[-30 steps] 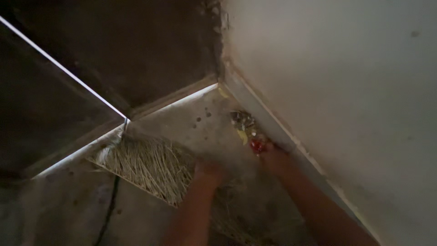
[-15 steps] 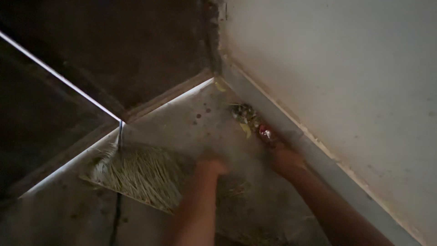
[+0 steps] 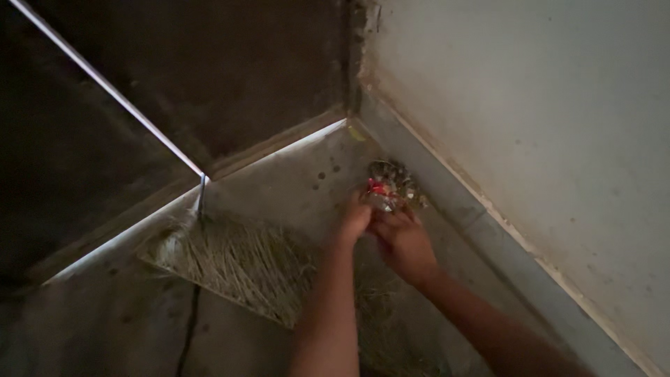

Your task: The person sweeps a dusty concrete floor using a straw broom and then picks up small pieces of trash by hand.

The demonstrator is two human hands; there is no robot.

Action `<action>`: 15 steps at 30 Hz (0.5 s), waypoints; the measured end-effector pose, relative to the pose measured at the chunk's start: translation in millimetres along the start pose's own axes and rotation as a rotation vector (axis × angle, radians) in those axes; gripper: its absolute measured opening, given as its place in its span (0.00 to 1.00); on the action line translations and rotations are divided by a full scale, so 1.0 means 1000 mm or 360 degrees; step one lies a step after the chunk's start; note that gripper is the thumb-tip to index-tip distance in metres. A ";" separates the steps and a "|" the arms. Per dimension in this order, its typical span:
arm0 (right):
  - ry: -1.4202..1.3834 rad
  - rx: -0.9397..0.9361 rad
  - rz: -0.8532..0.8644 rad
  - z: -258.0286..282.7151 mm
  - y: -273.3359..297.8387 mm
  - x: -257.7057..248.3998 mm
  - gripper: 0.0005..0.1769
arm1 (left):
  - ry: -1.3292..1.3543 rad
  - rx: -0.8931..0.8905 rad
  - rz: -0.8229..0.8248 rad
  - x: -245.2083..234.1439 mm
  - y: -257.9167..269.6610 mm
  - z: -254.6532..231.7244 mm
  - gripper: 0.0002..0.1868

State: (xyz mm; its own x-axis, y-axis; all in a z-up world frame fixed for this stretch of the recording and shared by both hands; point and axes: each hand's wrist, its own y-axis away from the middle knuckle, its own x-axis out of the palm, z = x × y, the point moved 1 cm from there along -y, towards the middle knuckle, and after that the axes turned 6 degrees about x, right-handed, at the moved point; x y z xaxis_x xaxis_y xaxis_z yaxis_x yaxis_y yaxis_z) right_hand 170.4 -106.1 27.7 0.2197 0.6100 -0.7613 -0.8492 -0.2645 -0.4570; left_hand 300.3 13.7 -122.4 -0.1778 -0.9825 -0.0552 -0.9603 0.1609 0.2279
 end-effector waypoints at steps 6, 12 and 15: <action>0.0179 0.0226 -0.0187 0.015 -0.021 -0.032 0.18 | -0.0009 -0.0432 0.0054 -0.039 0.009 0.009 0.20; 0.0025 0.0239 -0.0084 -0.023 -0.020 -0.016 0.22 | 0.0087 -0.0617 0.0551 -0.052 0.020 0.005 0.23; -0.0597 0.0710 0.0317 -0.048 -0.005 0.018 0.24 | 0.0006 -0.0667 0.0528 -0.052 0.040 -0.006 0.26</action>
State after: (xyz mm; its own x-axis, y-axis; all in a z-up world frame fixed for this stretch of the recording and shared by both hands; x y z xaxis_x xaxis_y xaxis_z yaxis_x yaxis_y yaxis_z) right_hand 201.0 -129.6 -5.5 -0.0788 0.8237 -0.5615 -0.9935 -0.1116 -0.0244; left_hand 272.4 70.9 -104.6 -0.4556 -0.8857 0.0892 -0.6844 0.4125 0.6012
